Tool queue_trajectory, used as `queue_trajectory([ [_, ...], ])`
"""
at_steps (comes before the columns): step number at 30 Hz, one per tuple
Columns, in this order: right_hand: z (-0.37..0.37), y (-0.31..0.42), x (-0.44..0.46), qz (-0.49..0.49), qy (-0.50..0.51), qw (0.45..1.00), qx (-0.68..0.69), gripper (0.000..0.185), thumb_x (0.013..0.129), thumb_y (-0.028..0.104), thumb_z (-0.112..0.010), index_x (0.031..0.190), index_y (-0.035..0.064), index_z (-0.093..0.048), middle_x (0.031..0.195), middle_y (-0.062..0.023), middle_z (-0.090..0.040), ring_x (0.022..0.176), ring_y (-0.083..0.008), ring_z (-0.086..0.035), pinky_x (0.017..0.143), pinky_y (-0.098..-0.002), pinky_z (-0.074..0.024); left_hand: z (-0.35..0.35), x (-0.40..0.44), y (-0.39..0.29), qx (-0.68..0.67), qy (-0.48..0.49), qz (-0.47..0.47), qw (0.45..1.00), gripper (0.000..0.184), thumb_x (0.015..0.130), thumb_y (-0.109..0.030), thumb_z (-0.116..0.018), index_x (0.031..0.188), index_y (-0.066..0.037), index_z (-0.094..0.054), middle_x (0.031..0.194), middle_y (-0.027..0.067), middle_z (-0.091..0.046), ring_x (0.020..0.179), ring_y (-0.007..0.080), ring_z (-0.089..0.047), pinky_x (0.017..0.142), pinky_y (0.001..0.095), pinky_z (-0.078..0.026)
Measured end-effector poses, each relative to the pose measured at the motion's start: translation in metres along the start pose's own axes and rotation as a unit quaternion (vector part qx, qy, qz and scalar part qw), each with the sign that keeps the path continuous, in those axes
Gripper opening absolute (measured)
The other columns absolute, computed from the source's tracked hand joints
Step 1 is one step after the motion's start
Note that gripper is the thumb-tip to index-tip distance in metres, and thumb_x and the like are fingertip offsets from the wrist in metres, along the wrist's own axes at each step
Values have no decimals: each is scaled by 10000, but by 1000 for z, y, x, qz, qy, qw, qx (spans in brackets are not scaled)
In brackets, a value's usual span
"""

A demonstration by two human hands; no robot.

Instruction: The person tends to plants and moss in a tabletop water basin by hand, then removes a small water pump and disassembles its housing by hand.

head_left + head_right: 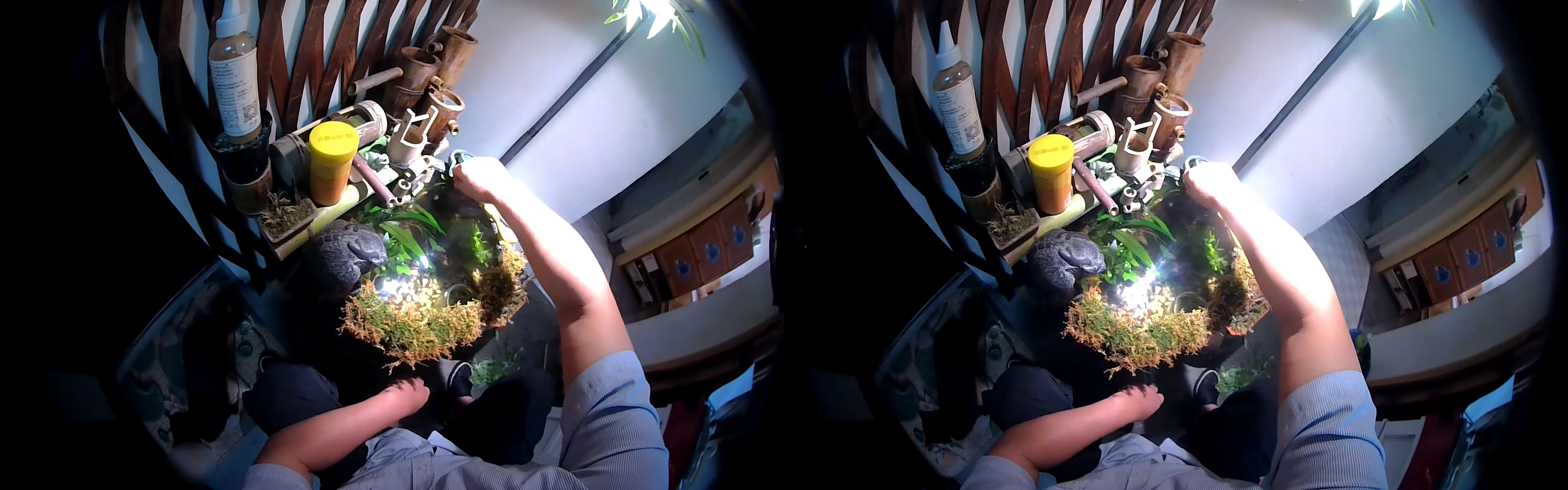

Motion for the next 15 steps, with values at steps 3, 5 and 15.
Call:
queue_trajectory([
  [3,14,-3,-7,-33,25,999,31,201,789,239,-531,832,86,-655,785,-148,-652,756,-324,-636,687,-422,-504,-6,5,1,-15,11,37,999,231,856,-125,-494,971,33,-618,1027,235,-621,920,415,-639,727,506,-538],
  [5,21,-8,-15,0,-43,996,78,207,774,236,-539,811,69,-655,778,-172,-642,756,-313,-637,674,-416,-511,-5,5,2,-48,30,46,997,242,853,-122,-501,996,41,-609,1051,250,-613,940,441,-629,761,519,-530],
  [15,37,-37,-39,-70,-58,935,344,235,744,255,-640,859,50,-635,758,-99,-648,723,-200,-617,661,-327,-482,-15,4,6,-27,23,-35,999,185,867,-151,-453,957,-47,-577,1016,219,-578,868,431,-633,691,553,-526],
])
Point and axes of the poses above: each hand's wrist, its own x-axis towards the middle knuckle, its own z-axis out of the back of the hand, y = z × x, the point moved 1 cm from there along x, towards the middle knuckle
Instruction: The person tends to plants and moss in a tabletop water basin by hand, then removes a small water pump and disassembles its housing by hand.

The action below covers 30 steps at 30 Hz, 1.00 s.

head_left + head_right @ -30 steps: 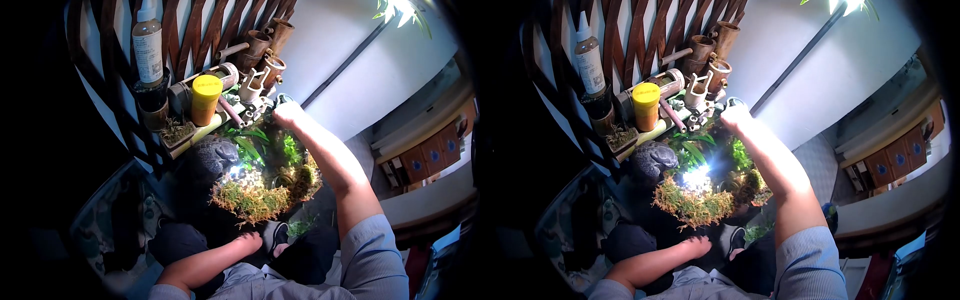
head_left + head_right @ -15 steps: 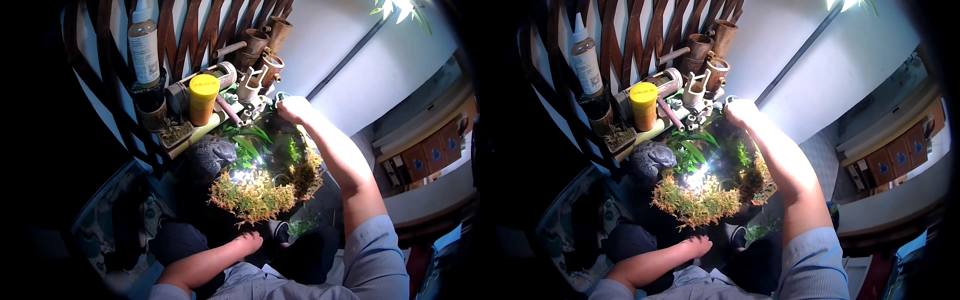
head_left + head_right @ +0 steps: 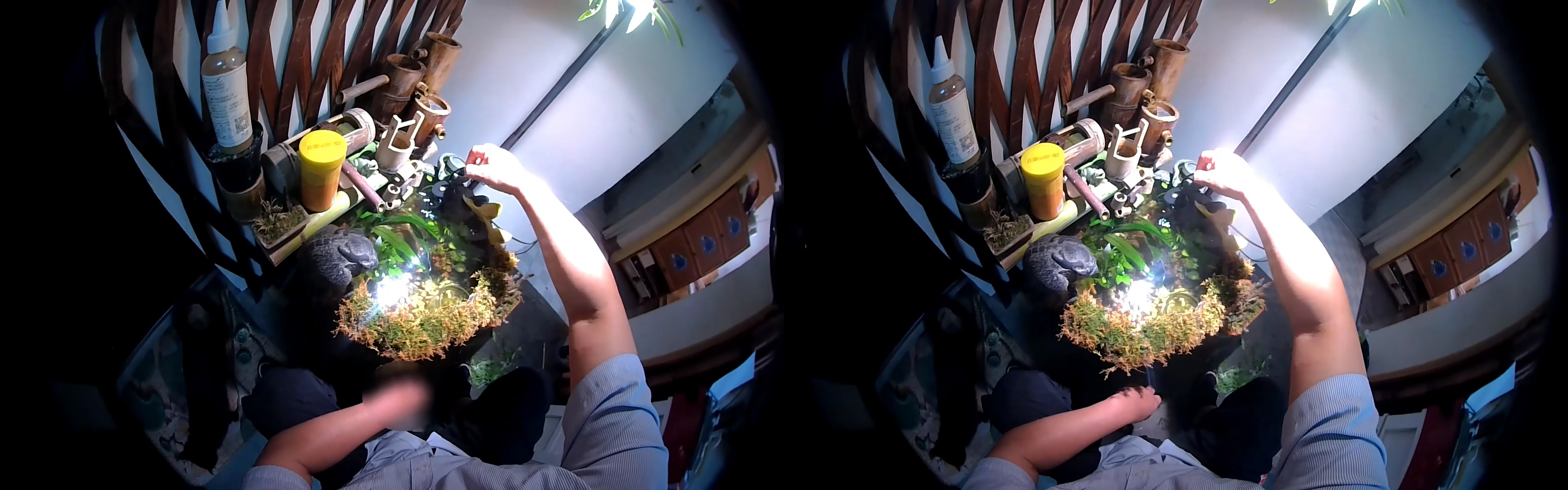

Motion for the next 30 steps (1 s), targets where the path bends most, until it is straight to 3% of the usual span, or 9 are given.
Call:
queue_trajectory([
  [3,-2,-11,6,20,-76,989,127,264,755,293,-644,798,36,-601,676,-47,-595,668,-146,-564,616,-288,-455,11,-5,-4,125,-45,23,991,190,868,-145,-451,980,-51,-572,1033,214,-573,878,424,-634,699,554,-525],
  [6,15,-2,3,-62,-86,983,152,328,761,342,-663,759,26,-576,651,-45,-570,644,-140,-537,599,-287,-440,34,-13,-4,-30,68,-25,997,202,871,-143,-444,1008,-55,-564,1065,207,-564,924,431,-621,715,559,-519],
  [11,41,13,1,-84,-102,991,-19,601,695,604,-703,718,21,-559,715,-145,-577,717,-246,-560,641,-362,-448,11,1,0,5,79,60,995,229,893,-154,-442,1081,-85,-553,1158,216,-529,1039,454,-567,842,565,-474],
  [14,53,19,0,-38,-39,998,-40,502,799,525,-640,762,24,-650,692,-131,-615,698,-226,-590,648,-359,-460,17,3,0,-30,102,74,992,239,895,-150,-442,1098,-85,-549,1176,222,-522,1072,470,-544,866,577,-456],
  [17,54,2,8,27,-78,997,4,472,841,512,-588,815,51,-683,685,-73,-618,622,-162,-554,574,-319,-459,39,-7,0,-71,113,51,990,240,898,-142,-439,1099,-71,-547,1179,221,-523,1090,474,-533,880,572,-450],
  [20,71,21,-2,-68,-66,994,51,457,845,497,-585,883,58,-703,702,-66,-653,574,-142,-556,535,-284,-458,56,-18,-2,-94,121,-11,988,235,898,-134,-439,1090,-55,-549,1174,213,-532,1095,465,-535,887,549,-456],
  [23,76,28,-5,-46,-134,984,112,416,862,449,-580,882,51,-702,703,-51,-663,524,-123,-535,494,-256,-437,48,-11,3,-111,120,-4,986,240,892,-149,-455,1091,-56,-552,1170,215,-531,1069,442,-556,873,521,-471],
  [26,78,33,-6,6,-185,969,164,310,857,315,-607,804,25,-704,663,-75,-667,623,-163,-632,610,-283,-489,60,-14,-10,-3,121,-35,992,271,892,-210,-494,1109,-61,-555,1159,209,-536,1040,395,-577,851,476,-487],
  [30,75,25,1,60,-182,959,208,354,883,366,-575,899,33,-698,729,-47,-670,582,-118,-543,497,-267,-440,123,-65,-48,-187,40,-248,950,365,915,-350,-525,1154,-76,-557,1068,151,-591,994,307,-599,816,417,-501],
])
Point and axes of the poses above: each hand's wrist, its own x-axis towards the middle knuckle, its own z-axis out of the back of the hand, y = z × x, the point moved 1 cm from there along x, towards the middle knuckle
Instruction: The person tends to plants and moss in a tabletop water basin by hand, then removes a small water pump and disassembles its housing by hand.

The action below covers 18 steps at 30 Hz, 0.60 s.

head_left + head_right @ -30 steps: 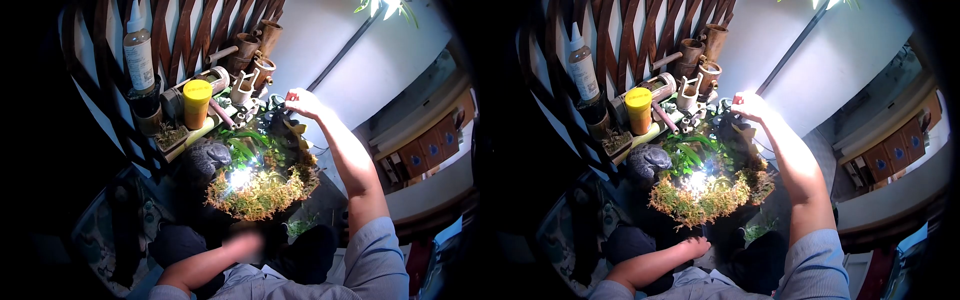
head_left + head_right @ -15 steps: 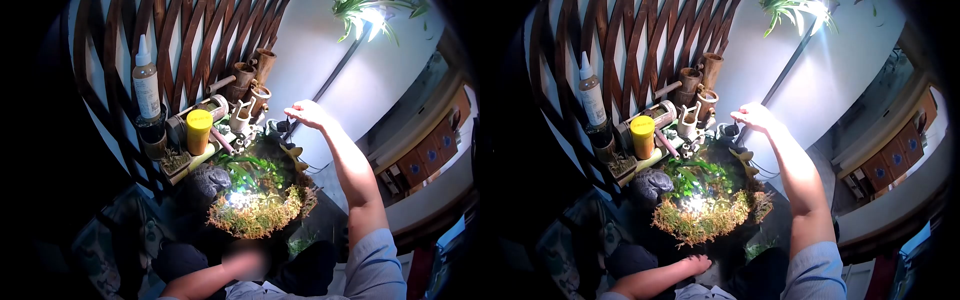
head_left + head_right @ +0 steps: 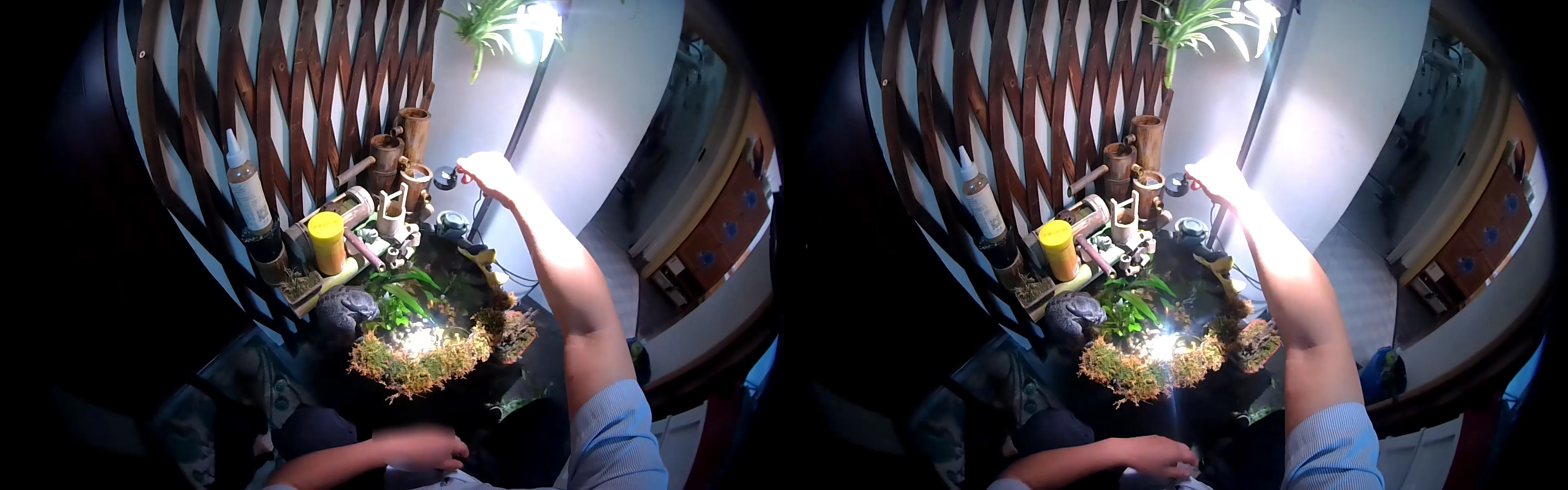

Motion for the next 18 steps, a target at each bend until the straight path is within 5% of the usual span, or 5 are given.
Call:
queue_trajectory([
  [7,5,28,-4,43,-4,999,23,334,893,348,-570,909,36,-688,766,-50,-669,573,-110,-520,492,-257,-426,202,-55,-113,198,-338,-20,920,223,891,-264,-604,960,-55,-638,858,85,-631,762,189,-621,708,295,-505],
  [9,2,30,-10,7,1,999,52,334,892,351,-575,915,36,-683,779,-46,-666,568,-104,-508,486,-253,-421,265,-52,-108,75,-440,108,888,245,866,-240,-636,988,-28,-629,846,45,-630,783,130,-605,716,278,-501],
  [10,1,28,-9,-22,15,996,91,325,890,347,-583,921,37,-677,793,-39,-662,564,-98,-496,483,-249,-419,296,-50,-93,-54,-453,166,874,247,845,-212,-659,1014,-34,-629,874,43,-624,781,131,-602,721,282,-505],
  [14,3,34,-19,-61,14,983,174,293,884,329,-608,926,44,-668,811,-26,-654,558,-84,-471,484,-236,-418,364,-31,-58,276,-532,169,782,461,702,-251,-777,1063,-16,-613,969,89,-610,809,144,-602,736,290,-501],
  [18,7,29,-21,-31,39,982,183,280,901,316,-594,928,47,-667,832,-24,-652,568,-87,-472,511,-235,-426,377,-5,-47,311,-499,203,783,652,674,-318,-778,1203,-15,-549,1136,156,-585,1039,265,-584,890,341,-468],
])
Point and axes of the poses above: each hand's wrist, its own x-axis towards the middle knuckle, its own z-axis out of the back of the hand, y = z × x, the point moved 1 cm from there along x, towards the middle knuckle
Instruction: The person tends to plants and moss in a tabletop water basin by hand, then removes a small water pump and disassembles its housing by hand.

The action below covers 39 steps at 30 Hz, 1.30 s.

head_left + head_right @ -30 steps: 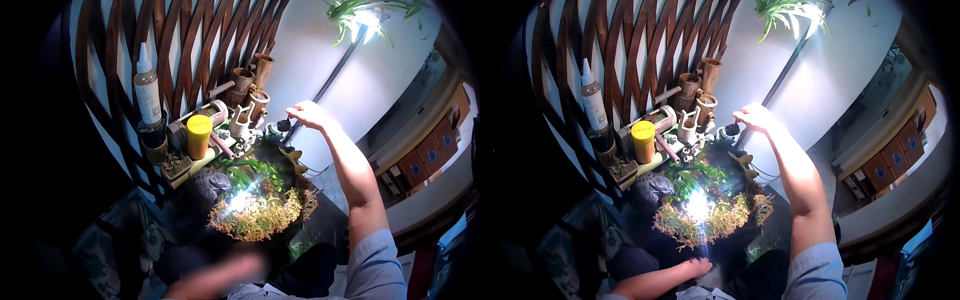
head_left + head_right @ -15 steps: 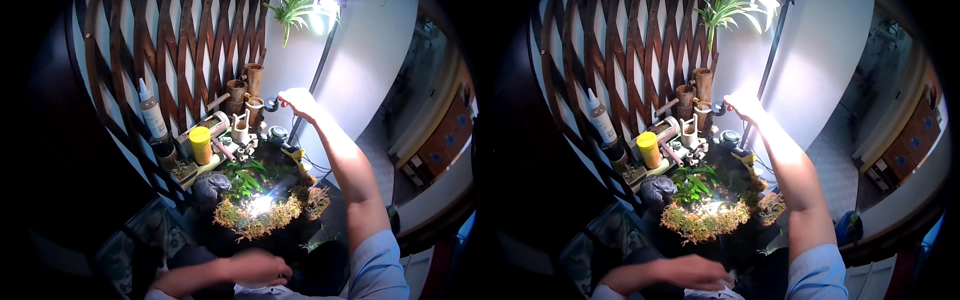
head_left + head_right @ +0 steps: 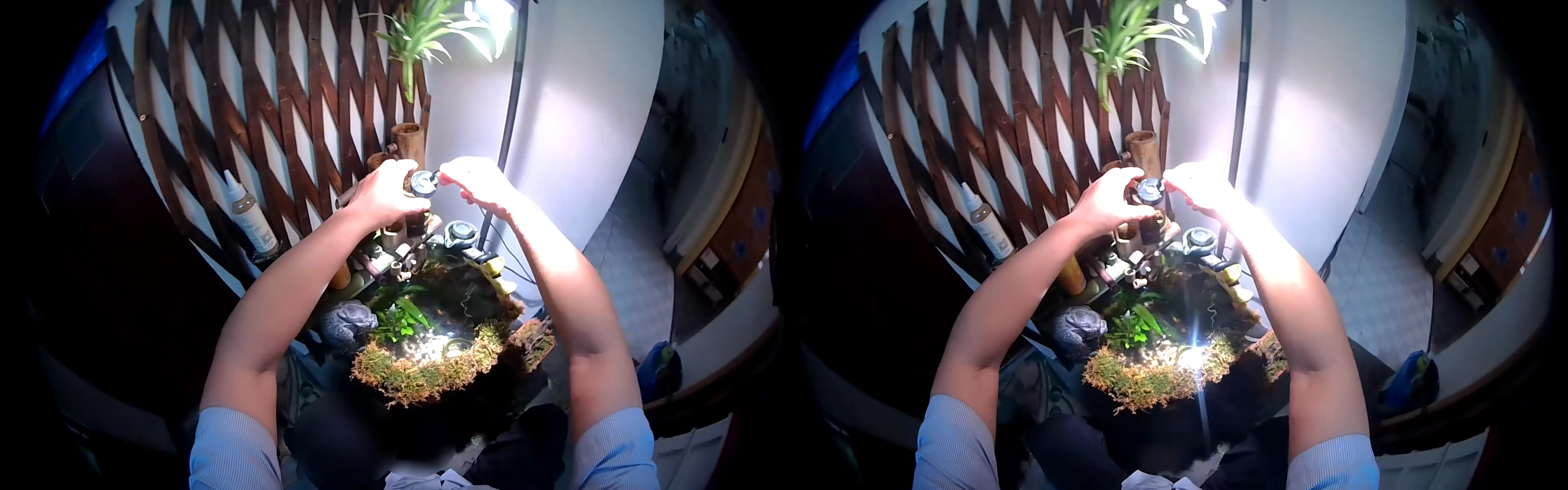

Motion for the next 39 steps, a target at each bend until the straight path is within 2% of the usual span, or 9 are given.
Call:
queue_trajectory([
  [8,12,-15,8,26,51,998,-16,337,910,366,-570,934,41,-656,852,-30,-637,600,-72,-494,538,-223,-439,-22,26,-3,120,33,-38,991,405,722,-313,-648,1058,-98,-582,1023,125,-553,991,286,-564,880,372,-458],
  [14,8,-23,15,18,62,989,-132,448,834,432,-668,1036,33,-634,654,-9,-544,492,-71,-474,443,-213,-402,-25,32,-8,194,-1,-121,974,372,785,-302,-646,1033,-57,-515,981,134,-518,916,292,-579,799,387,-488],
  [15,8,-25,19,5,78,991,-107,486,825,386,-695,1145,33,-601,650,-14,-542,473,-73,-470,439,-211,-401,-26,33,-6,195,-1,-121,973,372,785,-302,-646,1033,-57,-515,981,134,-518,916,292,-579,799,387,-488],
  [21,9,-39,28,16,44,996,75,487,834,276,-700,1243,55,-552,743,-38,-591,512,-73,-484,474,-218,-430,-32,39,3,111,-72,-152,979,456,753,-259,-678,1144,-75,-531,1030,120,-538,871,270,-589,786,343,-492],
  [24,5,-42,33,48,-12,990,135,347,782,109,-715,1096,-6,-626,710,-93,-630,488,-97,-536,433,-245,-447,-35,43,10,78,-55,-142,985,473,744,-252,-684,1151,-64,-530,1044,114,-554,875,226,-604,786,329,-492],
  [28,6,-45,38,11,-26,992,122,334,870,159,-627,1166,11,-579,784,-41,-597,545,-79,-498,486,-230,-436,-32,49,26,38,-74,-100,991,404,744,-217,-657,1091,-38,-551,970,118,-592,826,216,-611,759,330,-492],
  [30,5,-54,43,-13,-78,995,56,238,870,137,-605,1061,-5,-611,745,-36,-588,534,-81,-498,470,-236,-428,-28,51,37,63,35,13,997,307,745,-184,-621,993,-12,-567,870,124,-615,781,226,-615,730,336,-492],
  [35,-1,-67,49,-29,-78,995,52,127,847,123,-599,873,3,-633,649,-21,-548,499,-87,-485,446,-241,-416,-37,47,34,22,95,4,995,187,825,-147,-520,934,3,-548,716,101,-592,543,186,-602,554,326,-479],
  [39,-5,-71,54,-31,-69,997,26,110,830,117,-612,818,11,-637,594,-11,-514,483,-88,-479,445,-241,-416,-52,48,39,74,109,32,991,195,816,-216,-521,871,-41,-587,832,165,-622,833,336,-603,744,408,-474],
])
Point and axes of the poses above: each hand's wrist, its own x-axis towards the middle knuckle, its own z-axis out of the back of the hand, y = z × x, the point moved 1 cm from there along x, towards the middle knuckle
